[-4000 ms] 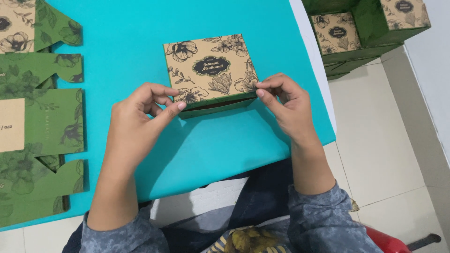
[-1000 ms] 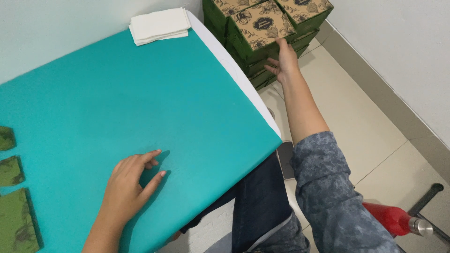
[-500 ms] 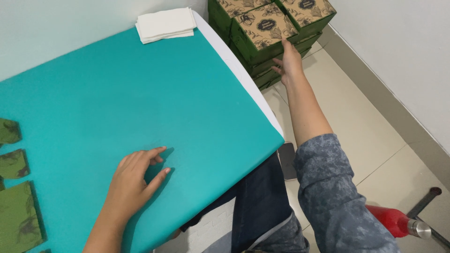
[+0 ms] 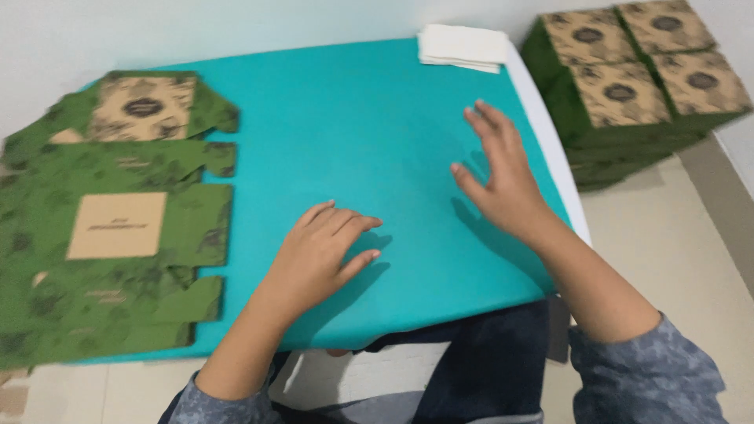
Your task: Assembling a cardboard box from a flat template by folding and tucking flaps.
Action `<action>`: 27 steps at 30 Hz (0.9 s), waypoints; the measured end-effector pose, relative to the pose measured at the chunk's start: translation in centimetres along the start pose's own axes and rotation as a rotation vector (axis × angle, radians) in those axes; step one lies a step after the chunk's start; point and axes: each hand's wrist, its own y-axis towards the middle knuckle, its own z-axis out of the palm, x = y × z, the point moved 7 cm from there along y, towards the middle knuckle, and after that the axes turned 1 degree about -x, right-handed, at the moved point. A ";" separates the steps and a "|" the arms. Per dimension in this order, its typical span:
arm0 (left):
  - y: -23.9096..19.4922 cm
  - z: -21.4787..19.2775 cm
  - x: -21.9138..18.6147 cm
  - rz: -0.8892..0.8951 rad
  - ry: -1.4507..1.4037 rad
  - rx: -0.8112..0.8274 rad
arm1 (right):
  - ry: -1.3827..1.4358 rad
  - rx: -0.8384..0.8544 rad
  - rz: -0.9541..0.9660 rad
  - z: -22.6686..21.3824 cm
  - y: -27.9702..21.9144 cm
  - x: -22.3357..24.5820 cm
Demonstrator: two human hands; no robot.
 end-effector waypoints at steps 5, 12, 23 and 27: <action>-9.5 -6.0 6.4 -0.283 0.097 -0.087 | -0.072 0.246 -0.251 8.9 0.7 7.3; -22.1 -8.3 13.2 -0.798 0.150 0.120 | -0.190 0.255 -0.582 15.7 0.1 11.0; -22.2 -9.5 13.0 -0.796 0.161 0.138 | -0.017 0.406 -0.310 17.2 5.2 8.2; -22.6 -10.6 11.9 -0.786 0.083 0.136 | 0.008 0.430 -0.263 17.0 5.7 7.7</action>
